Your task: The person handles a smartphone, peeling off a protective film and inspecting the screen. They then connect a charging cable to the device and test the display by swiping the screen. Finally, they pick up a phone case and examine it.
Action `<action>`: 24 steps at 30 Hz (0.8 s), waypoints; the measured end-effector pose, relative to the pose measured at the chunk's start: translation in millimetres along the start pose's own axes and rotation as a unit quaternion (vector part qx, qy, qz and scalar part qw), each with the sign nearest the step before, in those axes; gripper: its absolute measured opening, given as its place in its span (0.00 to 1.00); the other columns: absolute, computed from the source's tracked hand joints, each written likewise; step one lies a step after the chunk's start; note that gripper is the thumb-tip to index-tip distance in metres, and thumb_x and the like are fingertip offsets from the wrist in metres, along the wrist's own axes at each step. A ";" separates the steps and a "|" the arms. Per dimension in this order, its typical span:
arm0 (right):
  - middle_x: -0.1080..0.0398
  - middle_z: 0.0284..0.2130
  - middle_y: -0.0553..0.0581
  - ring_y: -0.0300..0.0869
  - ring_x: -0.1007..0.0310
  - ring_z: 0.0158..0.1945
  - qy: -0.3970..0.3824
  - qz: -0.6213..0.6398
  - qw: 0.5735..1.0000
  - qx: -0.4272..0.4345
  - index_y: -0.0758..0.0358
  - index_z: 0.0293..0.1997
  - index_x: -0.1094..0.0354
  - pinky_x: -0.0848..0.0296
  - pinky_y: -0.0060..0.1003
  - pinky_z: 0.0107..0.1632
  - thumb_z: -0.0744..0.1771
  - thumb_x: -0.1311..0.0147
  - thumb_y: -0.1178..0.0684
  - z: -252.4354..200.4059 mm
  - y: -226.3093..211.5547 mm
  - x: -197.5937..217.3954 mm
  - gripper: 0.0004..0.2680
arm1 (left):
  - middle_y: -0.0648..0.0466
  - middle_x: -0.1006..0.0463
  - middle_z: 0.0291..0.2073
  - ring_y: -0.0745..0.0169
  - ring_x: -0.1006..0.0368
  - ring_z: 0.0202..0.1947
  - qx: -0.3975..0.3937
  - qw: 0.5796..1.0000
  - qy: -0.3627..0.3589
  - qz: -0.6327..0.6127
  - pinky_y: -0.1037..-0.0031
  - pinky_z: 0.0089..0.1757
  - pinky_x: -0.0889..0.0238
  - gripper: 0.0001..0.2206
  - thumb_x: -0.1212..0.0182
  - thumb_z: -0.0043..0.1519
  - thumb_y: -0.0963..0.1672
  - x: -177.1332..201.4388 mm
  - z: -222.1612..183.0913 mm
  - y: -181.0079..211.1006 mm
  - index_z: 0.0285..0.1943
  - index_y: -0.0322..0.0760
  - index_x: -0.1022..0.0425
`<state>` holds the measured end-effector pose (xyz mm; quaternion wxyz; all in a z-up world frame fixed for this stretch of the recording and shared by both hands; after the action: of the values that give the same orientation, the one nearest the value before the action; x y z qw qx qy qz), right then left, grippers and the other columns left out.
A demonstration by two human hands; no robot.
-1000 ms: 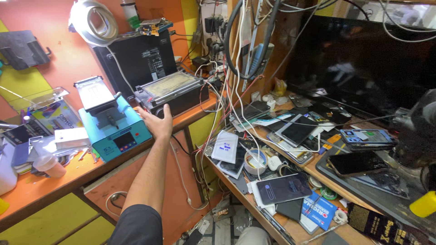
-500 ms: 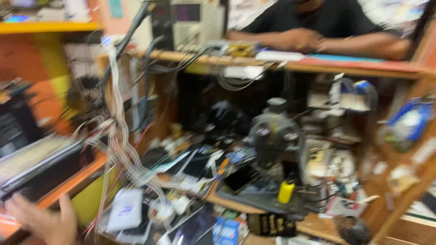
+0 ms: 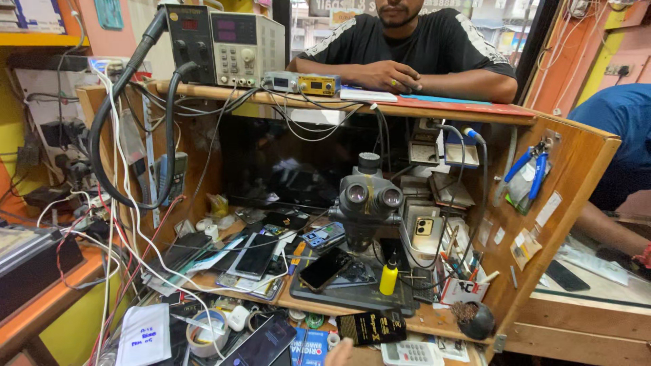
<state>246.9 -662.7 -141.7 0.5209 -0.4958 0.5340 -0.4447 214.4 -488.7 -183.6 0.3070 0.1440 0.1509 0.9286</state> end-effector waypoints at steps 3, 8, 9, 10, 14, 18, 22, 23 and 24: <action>0.24 0.25 0.59 0.37 0.30 0.25 0.011 -0.024 0.998 0.050 0.70 0.46 0.21 0.28 0.32 0.30 0.70 0.53 0.51 1.6 10.2 -2.5 0.13 | 0.51 0.18 0.44 0.54 0.18 0.46 -0.086 0.996 0.005 -0.001 0.65 0.50 0.27 0.15 0.36 0.59 0.43 -7.8 19.8 6.2 0.55 0.43 0.19; 0.23 0.23 0.59 0.36 0.30 0.24 0.044 -0.085 0.985 0.146 0.69 0.45 0.20 0.28 0.32 0.29 0.69 0.52 0.51 -48.4 27.6 -14.2 0.13 | 0.41 0.25 0.55 0.41 0.31 0.58 0.030 0.979 -0.169 -0.111 0.58 0.57 0.39 0.20 0.31 0.55 0.42 50.9 20.3 17.7 0.58 0.35 0.24; 0.23 0.25 0.56 0.35 0.28 0.25 0.051 -0.118 0.979 0.160 0.69 0.43 0.22 0.27 0.31 0.31 0.69 0.52 0.51 -63.6 26.0 -14.1 0.12 | 0.38 0.27 0.58 0.37 0.34 0.61 0.077 0.968 -0.201 -0.129 0.56 0.59 0.43 0.23 0.30 0.54 0.42 67.6 12.3 25.5 0.59 0.32 0.26; 0.22 0.26 0.54 0.34 0.27 0.27 0.056 -0.151 0.971 0.175 0.68 0.41 0.23 0.26 0.30 0.32 0.69 0.52 0.52 -77.7 21.0 -21.3 0.11 | 0.35 0.29 0.60 0.33 0.37 0.64 0.114 0.957 -0.227 -0.139 0.54 0.61 0.46 0.25 0.29 0.52 0.41 82.2 19.3 40.8 0.60 0.29 0.28; 0.23 0.30 0.58 0.43 0.22 0.32 0.028 -0.271 0.934 0.232 0.67 0.42 0.24 0.25 0.35 0.36 0.69 0.50 0.52 -125.2 -44.1 -47.1 0.10 | 0.37 0.28 0.59 0.35 0.35 0.63 0.181 0.938 -0.259 -0.139 0.56 0.61 0.43 0.23 0.30 0.53 0.42 109.0 58.0 69.2 0.59 0.31 0.28; 0.23 0.35 0.61 0.49 0.20 0.37 0.005 -0.287 0.917 0.275 0.68 0.43 0.25 0.25 0.37 0.40 0.69 0.50 0.53 -139.2 -64.6 -57.2 0.09 | 0.36 0.29 0.60 0.35 0.36 0.64 0.178 0.941 -0.253 -0.139 0.56 0.61 0.43 0.23 0.30 0.54 0.41 112.4 63.6 73.7 0.59 0.31 0.27; 0.23 0.35 0.61 0.48 0.21 0.36 -0.001 -0.292 0.920 0.261 0.68 0.43 0.25 0.26 0.37 0.39 0.68 0.49 0.53 -138.6 -67.4 -57.3 0.09 | 0.38 0.27 0.59 0.36 0.36 0.64 0.197 0.935 -0.263 -0.131 0.57 0.61 0.43 0.23 0.31 0.54 0.41 113.9 63.4 76.2 0.59 0.31 0.28; 0.23 0.35 0.62 0.48 0.21 0.36 -0.003 -0.293 0.921 0.255 0.67 0.44 0.25 0.26 0.37 0.39 0.68 0.49 0.53 -138.7 -67.0 -56.9 0.09 | 0.37 0.27 0.59 0.36 0.36 0.64 0.198 0.936 -0.264 -0.125 0.57 0.61 0.43 0.23 0.31 0.54 0.41 113.4 63.3 76.3 0.59 0.31 0.28; 0.24 0.34 0.62 0.48 0.21 0.35 -0.006 -0.294 0.923 0.250 0.67 0.44 0.25 0.26 0.37 0.39 0.68 0.49 0.53 -138.3 -67.1 -56.2 0.09 | 0.37 0.27 0.59 0.35 0.36 0.64 0.199 0.936 -0.266 -0.119 0.57 0.60 0.43 0.23 0.30 0.54 0.41 112.3 63.7 76.1 0.59 0.31 0.28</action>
<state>111.5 -620.2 -60.2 0.4772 -0.4869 0.2329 -0.6935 110.8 -465.9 -77.8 0.4094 0.4250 0.2615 0.7639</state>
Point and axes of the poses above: each hand's wrist, its own z-axis towards the middle knuckle, its own x-axis out of the back of the hand, y = z × x, the point moved 1 cm from there along z, towards the middle knuckle
